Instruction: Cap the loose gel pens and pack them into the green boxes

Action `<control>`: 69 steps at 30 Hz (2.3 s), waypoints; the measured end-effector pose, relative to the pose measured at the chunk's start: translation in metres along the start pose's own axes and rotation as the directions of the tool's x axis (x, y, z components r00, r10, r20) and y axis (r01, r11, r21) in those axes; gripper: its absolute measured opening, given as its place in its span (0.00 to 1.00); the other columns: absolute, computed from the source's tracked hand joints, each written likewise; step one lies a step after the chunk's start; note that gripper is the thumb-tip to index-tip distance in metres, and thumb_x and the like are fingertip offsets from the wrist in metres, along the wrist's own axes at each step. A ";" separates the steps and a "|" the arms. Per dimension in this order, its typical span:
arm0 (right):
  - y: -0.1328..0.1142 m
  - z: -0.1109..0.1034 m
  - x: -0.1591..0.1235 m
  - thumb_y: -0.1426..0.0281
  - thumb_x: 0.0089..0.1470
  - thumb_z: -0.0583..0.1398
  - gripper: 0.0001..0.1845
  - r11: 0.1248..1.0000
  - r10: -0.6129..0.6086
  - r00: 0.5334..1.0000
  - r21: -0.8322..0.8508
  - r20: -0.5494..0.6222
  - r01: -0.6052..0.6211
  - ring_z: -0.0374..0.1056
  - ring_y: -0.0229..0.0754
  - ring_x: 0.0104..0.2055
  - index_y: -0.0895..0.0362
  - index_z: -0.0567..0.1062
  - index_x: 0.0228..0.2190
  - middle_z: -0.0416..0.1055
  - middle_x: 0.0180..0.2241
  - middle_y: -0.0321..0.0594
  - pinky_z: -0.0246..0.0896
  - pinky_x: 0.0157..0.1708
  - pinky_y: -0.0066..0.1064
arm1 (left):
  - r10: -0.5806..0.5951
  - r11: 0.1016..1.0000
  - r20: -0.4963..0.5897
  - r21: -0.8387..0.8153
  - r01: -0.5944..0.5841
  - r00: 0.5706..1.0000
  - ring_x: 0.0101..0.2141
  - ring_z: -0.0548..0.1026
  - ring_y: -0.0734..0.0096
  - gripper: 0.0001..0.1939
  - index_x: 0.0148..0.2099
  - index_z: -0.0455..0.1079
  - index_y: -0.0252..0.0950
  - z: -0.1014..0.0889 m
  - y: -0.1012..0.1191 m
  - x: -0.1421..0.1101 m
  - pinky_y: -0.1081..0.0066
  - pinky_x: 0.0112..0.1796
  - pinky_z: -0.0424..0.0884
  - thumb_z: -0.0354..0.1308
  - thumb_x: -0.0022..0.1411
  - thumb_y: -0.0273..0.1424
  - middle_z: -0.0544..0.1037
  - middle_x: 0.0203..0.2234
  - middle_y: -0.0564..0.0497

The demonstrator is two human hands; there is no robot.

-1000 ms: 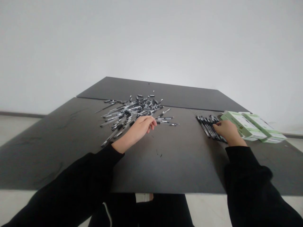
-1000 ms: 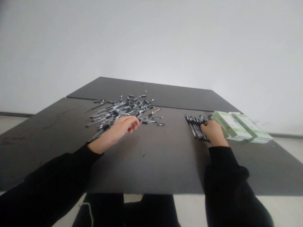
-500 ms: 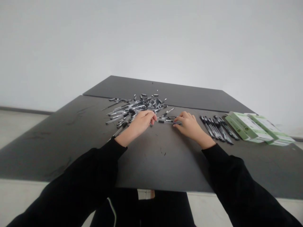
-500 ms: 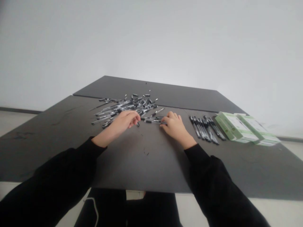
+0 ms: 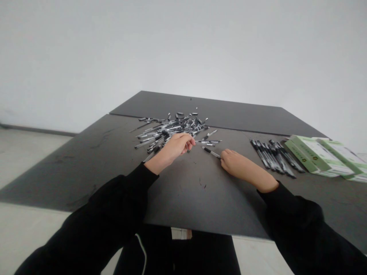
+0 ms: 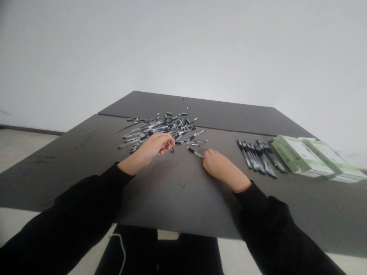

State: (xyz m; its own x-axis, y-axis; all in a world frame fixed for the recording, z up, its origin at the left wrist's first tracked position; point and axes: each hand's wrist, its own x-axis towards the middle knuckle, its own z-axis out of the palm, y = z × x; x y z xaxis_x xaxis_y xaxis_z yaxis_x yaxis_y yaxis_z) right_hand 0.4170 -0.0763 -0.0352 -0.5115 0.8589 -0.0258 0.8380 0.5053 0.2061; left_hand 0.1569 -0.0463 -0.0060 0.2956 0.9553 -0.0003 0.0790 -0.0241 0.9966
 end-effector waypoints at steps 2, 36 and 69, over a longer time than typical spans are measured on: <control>0.003 -0.008 -0.005 0.73 0.65 0.51 0.10 0.987 0.076 0.997 0.137 0.024 -0.079 0.73 0.50 0.37 0.59 0.71 0.36 0.76 0.36 0.53 0.59 0.38 0.36 | 0.009 0.999 0.003 0.037 -0.009 1.000 0.17 0.58 0.80 0.11 0.27 0.70 0.35 0.000 -0.001 0.001 0.74 0.20 0.51 0.50 0.59 0.29 0.68 0.18 0.55; -0.013 -0.042 -0.005 0.50 0.61 0.62 0.22 0.215 0.343 0.906 0.960 -0.247 0.180 0.72 0.41 0.29 0.55 0.73 0.43 0.78 0.29 0.40 0.69 0.35 0.36 | 0.397 0.898 -0.199 -0.120 -0.424 0.896 0.20 0.77 0.77 0.11 0.43 0.70 0.36 0.002 0.031 -0.026 0.74 0.24 0.71 0.57 0.66 0.39 0.85 0.34 0.46; -0.026 -0.038 -0.007 0.48 0.60 0.62 0.23 0.205 0.231 0.953 0.967 -0.197 0.150 0.68 0.40 0.26 0.54 0.75 0.43 0.74 0.27 0.38 0.66 0.30 0.34 | 0.273 0.826 -0.166 -0.464 -0.319 0.948 0.50 0.80 0.63 0.15 0.53 0.75 0.37 0.010 0.019 -0.012 0.64 0.50 0.72 0.64 0.64 0.33 0.82 0.51 0.43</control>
State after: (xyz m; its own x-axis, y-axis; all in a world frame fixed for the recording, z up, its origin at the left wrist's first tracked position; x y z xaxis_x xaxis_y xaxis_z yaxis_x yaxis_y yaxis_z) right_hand 0.3913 -0.0985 -0.0028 -0.3314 0.9185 0.2158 0.2784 0.3137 -0.9078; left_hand 0.1641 -0.0615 0.0120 0.1438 0.9475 0.2856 -0.4709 -0.1883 0.8618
